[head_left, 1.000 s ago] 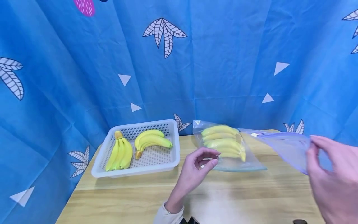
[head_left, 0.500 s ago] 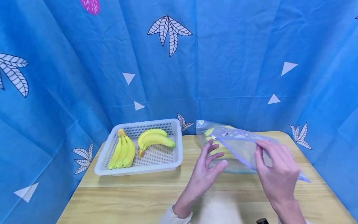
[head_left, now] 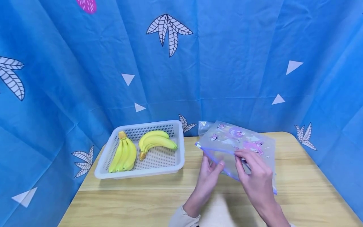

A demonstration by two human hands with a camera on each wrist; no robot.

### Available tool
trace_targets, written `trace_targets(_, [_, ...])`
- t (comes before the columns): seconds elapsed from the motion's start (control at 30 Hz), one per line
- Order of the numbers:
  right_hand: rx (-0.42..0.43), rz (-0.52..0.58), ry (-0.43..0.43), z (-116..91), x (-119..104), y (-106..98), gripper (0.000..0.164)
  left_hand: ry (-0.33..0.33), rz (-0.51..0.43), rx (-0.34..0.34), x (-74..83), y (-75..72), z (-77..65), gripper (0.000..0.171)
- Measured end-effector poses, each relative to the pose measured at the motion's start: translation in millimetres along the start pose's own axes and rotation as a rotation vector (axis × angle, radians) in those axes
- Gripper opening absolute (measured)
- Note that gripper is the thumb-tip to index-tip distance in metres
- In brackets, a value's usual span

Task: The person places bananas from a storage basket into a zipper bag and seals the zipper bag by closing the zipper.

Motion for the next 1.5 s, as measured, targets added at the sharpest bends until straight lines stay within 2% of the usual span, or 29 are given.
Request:
trace_targets(0.2, [0.003, -0.002, -0.016, 2, -4, -1, 0.021, 0.023, -0.012, 0.065, -4.7, -8.0, 5.0, 0.058])
trace_targets(0.3, [0.032, -0.007, -0.025, 4, -4, -6, 0.019, 0.046, -0.031, 0.07, -3.2, -10.3, 7.1, 0.055])
trace_targets(0.4, [0.016, 0.002, -0.038, 6, -6, -6, 0.018, 0.064, -0.045, 0.065, -0.9, -11.0, 8.1, 0.057])
trace_targets(0.53, [-0.079, 0.014, -0.053, 6, -9, 5, 0.022, 0.067, -0.049, 0.089, -0.3, -15.4, 6.7, 0.057])
trace_targets(0.6, [-0.147, -0.036, -0.035, 4, -8, 12, 0.03, 0.064, -0.048, 0.117, -0.6, -20.2, 5.6, 0.056])
trace_targets(0.77, [-0.371, -0.21, 0.14, -10, 10, 27, 0.063, 0.045, -0.114, 0.135, -1.6, -30.0, 5.4, 0.059])
trace_targets(0.8, [-0.394, -0.231, 0.172, -12, 14, 26, 0.066, 0.042, -0.131, 0.131, -2.3, -30.8, 5.9, 0.064])
trace_targets(0.87, [-0.379, -0.259, 0.214, -14, 21, 18, 0.063, 0.033, -0.114, 0.147, -2.7, -33.2, 6.0, 0.074])
trace_targets(0.93, [-0.312, -0.281, 0.206, -12, 23, 5, 0.054, 0.043, -0.037, 0.17, -1.0, -35.7, 5.3, 0.087])
trace_targets(1.0, [-0.232, -0.296, 0.175, -9, 19, -7, 0.047, 0.114, 0.101, 0.176, 8.7, -35.3, 4.4, 0.101])
trace_targets(1.03, [-0.199, -0.3, 0.158, -8, 17, -11, 0.045, 0.167, 0.207, 0.179, 16.8, -34.0, 3.0, 0.104])
trace_targets(1.1, [-0.168, -0.301, 0.117, -5, 13, -16, 0.044, 0.282, 0.481, 0.16, 35.1, -27.0, -0.7, 0.107])
trace_targets(1.17, [-0.164, -0.293, 0.078, -2, 9, -17, 0.043, 0.397, 0.764, 0.145, 52.5, -16.8, -6.2, 0.1])
trace_targets(1.23, [-0.173, -0.283, 0.042, 0, 6, -17, 0.04, 0.451, 1.013, 0.142, 62.5, -8.3, -11.4, 0.083])
trace_targets(1.27, [-0.18, -0.279, 0.025, 1, 5, -16, 0.039, 0.454, 1.112, 0.134, 64.5, -5.2, -12.7, 0.074])
trace_targets(1.3, [-0.183, -0.275, 0.009, 2, 3, -16, 0.038, 0.45, 1.183, 0.129, 65.7, -3.1, -13.8, 0.065])
trace_targets(1.37, [-0.189, -0.273, -0.01, 4, 2, -16, 0.036, 0.429, 1.262, 0.124, 65.9, -1.7, -14.7, 0.047])
trace_targets(1.43, [-0.182, -0.29, 0.0, 4, 2, -18, 0.033, 0.408, 1.28, 0.137, 65.9, -2.9, -15.1, 0.037])
trace_targets(1.5, [-0.158, -0.316, 0.037, 4, 6, -23, 0.032, 0.404, 1.228, 0.163, 66.1, -7.2, -15.3, 0.034])
Point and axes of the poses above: each hand's wrist, its own z-axis towards the middle knuckle, its own y-axis out of the palm, x = y × z, the point moved 8 cm from there along z, towards the middle knuckle, and after that the axes turned 12 degrees about -x, right-handed, at the moved point
